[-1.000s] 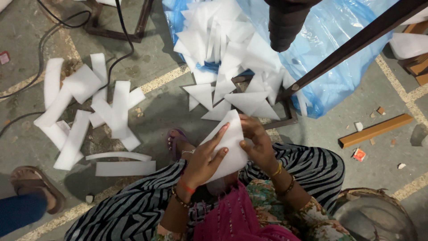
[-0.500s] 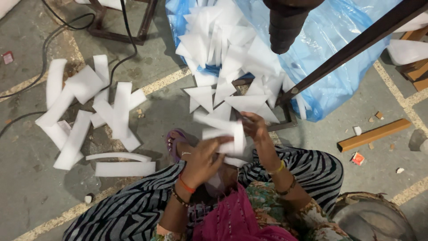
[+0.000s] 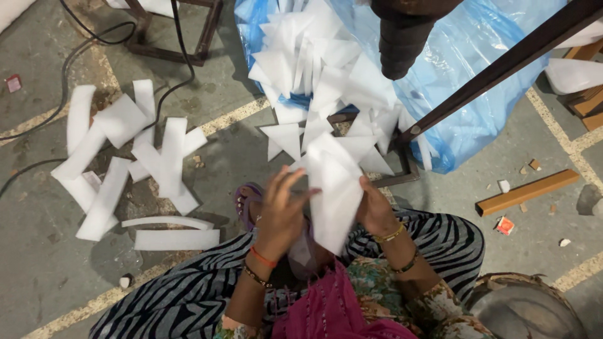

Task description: The person sits on the floor and folds white foam pieces into triangular shapes by hand. They repeatedly pick up flat foam strips, fold them, and place the finished pieces into a blue plastic bag.

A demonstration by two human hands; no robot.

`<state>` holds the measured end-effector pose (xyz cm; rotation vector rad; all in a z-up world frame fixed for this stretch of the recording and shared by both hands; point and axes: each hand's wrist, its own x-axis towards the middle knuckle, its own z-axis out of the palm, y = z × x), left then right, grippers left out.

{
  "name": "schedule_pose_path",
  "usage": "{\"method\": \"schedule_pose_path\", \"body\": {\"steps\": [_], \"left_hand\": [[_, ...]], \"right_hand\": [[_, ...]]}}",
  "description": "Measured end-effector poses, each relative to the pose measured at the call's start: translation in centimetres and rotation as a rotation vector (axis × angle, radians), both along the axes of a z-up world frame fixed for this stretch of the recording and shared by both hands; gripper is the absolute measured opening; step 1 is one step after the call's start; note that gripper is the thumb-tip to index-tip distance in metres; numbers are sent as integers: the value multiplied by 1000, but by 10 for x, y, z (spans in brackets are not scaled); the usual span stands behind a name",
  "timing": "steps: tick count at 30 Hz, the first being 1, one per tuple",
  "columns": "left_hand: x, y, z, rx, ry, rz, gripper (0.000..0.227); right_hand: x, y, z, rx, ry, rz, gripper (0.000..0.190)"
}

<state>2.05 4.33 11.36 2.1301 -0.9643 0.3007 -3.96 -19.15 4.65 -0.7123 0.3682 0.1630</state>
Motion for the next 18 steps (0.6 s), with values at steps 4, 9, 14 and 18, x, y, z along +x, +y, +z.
{"method": "schedule_pose_path", "body": {"steps": [4,9,14,18], "left_hand": [[-9,2,5,-352,345,70,27],[-72,-30,37,-858,1106,-837,71],[-107,-28,59,-1111,1499,-1306,64],[-110,-10,40,-1148,1535,-1247,59]], "right_hand": [[3,6,9,-275,-81,-33,59],[11,15,-7,-110,8,-69,56],[5,16,-5,-198,-38,39,56],[2,20,-3,-204,3,44,57]]}}
